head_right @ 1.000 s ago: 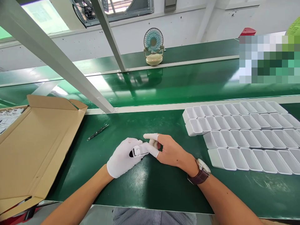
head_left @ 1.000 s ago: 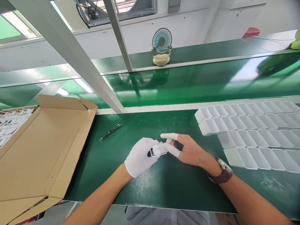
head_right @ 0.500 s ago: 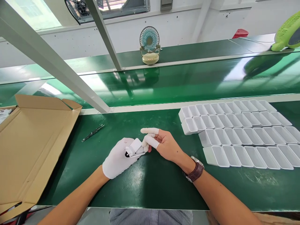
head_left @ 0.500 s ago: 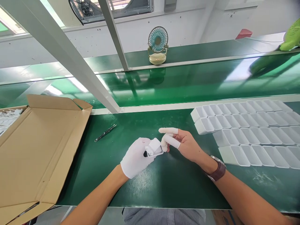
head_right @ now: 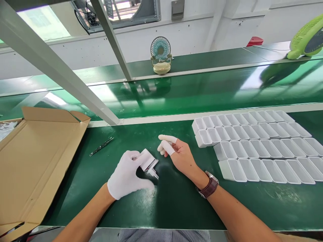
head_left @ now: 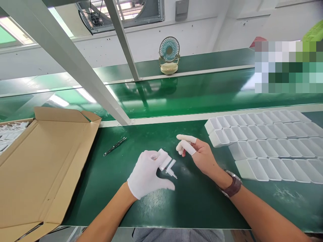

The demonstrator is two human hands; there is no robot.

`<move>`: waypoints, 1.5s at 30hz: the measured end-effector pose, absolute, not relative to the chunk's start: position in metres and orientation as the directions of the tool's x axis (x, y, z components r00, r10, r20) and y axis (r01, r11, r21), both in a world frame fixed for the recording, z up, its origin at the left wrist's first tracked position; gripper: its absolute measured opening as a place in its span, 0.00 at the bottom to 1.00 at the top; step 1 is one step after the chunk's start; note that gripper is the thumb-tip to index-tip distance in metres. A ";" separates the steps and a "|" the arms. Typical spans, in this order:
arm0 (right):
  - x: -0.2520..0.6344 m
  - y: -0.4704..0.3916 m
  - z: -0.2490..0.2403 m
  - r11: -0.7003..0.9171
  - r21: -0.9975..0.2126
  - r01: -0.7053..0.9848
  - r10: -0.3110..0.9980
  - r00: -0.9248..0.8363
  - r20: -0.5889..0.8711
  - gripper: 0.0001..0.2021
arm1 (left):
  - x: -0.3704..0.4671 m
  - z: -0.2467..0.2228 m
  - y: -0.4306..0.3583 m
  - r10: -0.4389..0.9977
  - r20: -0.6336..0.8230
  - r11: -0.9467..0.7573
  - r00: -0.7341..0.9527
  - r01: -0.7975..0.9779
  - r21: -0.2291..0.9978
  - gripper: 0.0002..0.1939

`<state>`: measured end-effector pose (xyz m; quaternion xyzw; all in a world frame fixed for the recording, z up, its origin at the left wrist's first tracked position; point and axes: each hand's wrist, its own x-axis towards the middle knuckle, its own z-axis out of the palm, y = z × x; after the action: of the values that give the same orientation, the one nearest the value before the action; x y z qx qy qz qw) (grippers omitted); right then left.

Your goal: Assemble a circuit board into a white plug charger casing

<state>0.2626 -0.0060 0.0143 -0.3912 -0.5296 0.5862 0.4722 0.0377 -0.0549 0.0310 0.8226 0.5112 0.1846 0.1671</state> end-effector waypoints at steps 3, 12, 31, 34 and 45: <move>0.263 -0.003 0.012 0.025 -0.992 -0.124 0.984 -0.172 0.047 0.16 | 0.027 0.024 -0.060 0.892 0.261 -0.452 0.369 0.756 0.474 0.56; 0.260 -0.013 0.002 0.301 -0.909 0.287 0.893 -0.421 0.162 0.31 | 0.027 0.021 -0.044 0.848 0.129 -0.509 0.514 0.723 0.467 0.28; 0.253 -0.032 0.020 0.635 -0.740 0.224 0.687 -0.602 0.408 0.20 | 0.035 0.011 -0.058 0.930 0.354 -0.317 0.100 0.704 0.635 0.25; 0.253 -0.032 0.021 0.654 -0.722 0.227 0.682 -0.590 0.432 0.17 | 0.036 0.014 -0.058 0.942 0.326 -0.287 0.082 0.702 0.652 0.19; 0.249 -0.034 0.013 0.741 -0.624 0.249 0.634 -0.564 0.528 0.14 | 0.034 0.012 -0.054 0.947 0.319 -0.269 0.040 0.643 0.717 0.17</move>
<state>0.2490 -0.0344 0.0131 -0.2602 -0.8487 0.2485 0.3876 0.0341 -0.0540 0.0118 0.6945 0.5723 0.3903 0.1945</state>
